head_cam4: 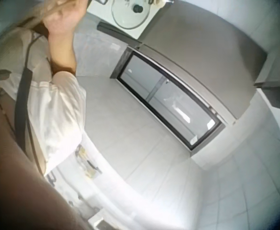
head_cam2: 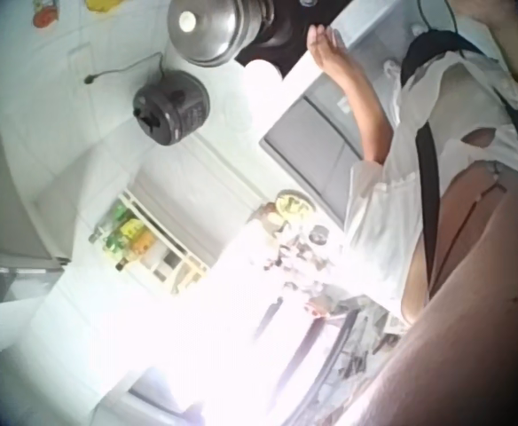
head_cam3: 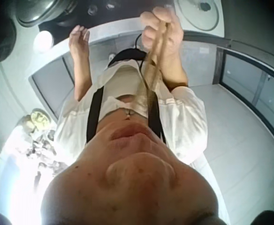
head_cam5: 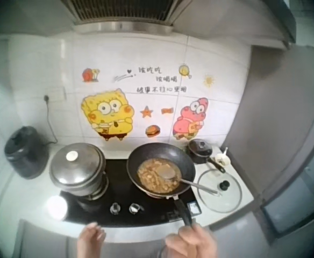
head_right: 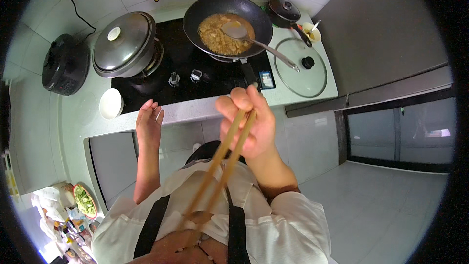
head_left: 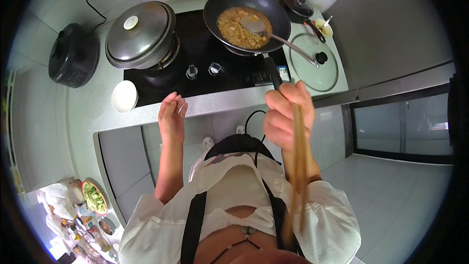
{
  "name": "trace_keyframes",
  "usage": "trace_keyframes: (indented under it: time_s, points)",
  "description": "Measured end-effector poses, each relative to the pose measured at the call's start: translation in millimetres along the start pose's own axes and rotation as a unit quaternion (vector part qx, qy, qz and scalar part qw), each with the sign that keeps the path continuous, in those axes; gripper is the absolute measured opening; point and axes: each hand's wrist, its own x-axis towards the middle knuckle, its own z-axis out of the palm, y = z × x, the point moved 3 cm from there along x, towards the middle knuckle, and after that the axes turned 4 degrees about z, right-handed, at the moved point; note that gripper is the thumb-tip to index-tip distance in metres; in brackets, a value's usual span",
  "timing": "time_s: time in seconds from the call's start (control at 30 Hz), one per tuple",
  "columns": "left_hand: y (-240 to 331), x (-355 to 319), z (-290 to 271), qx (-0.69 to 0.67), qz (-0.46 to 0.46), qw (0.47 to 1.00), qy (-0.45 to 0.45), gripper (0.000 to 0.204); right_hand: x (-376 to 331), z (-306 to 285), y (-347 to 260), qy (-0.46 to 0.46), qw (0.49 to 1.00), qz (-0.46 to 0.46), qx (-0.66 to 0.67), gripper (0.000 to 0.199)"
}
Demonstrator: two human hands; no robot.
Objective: The person stirs meat in a frying pan on a stove, then moves to a sink to rinse a bowl, and returns to use a ladle and chopsticks to stir and taste the food.
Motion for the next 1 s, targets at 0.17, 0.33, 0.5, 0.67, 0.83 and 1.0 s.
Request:
trace_keyframes:
  time_s: [0.17,0.33,0.5,0.67,0.83,1.0]
  points:
    - [4.5,-2.9,3.0,-0.005,0.011,0.999,0.033,0.018,-21.4,-57.3,-24.2,0.279,0.953,-0.122,0.011,0.022]
    - [5.0,-1.2,8.6,0.006,0.02,1.0,-0.008,0.021,-27.4,-75.4,-30.9,0.321,0.938,-0.129,-0.028,0.019]
    - [3.1,-2.4,13.5,0.008,0.02,1.0,-0.012,0.021,-34.1,-80.2,-38.9,0.321,0.938,-0.128,-0.042,0.018]
    - [-2.3,-3.8,20.8,0.014,0.018,1.0,-0.022,0.021,-43.3,-80.6,-50.8,0.307,0.94,-0.142,-0.047,0.019]
    - [-9.3,-3.1,24.7,0.013,0.014,1.0,-0.024,0.021,-49.5,-74.9,-55.3,0.321,0.932,-0.162,-0.042,0.017]
    - [-12.0,-6.1,35.0,0.0,0.013,1.0,-0.005,0.018,-55.7,-73.6,-63.5,0.321,0.927,-0.18,-0.068,0.016]
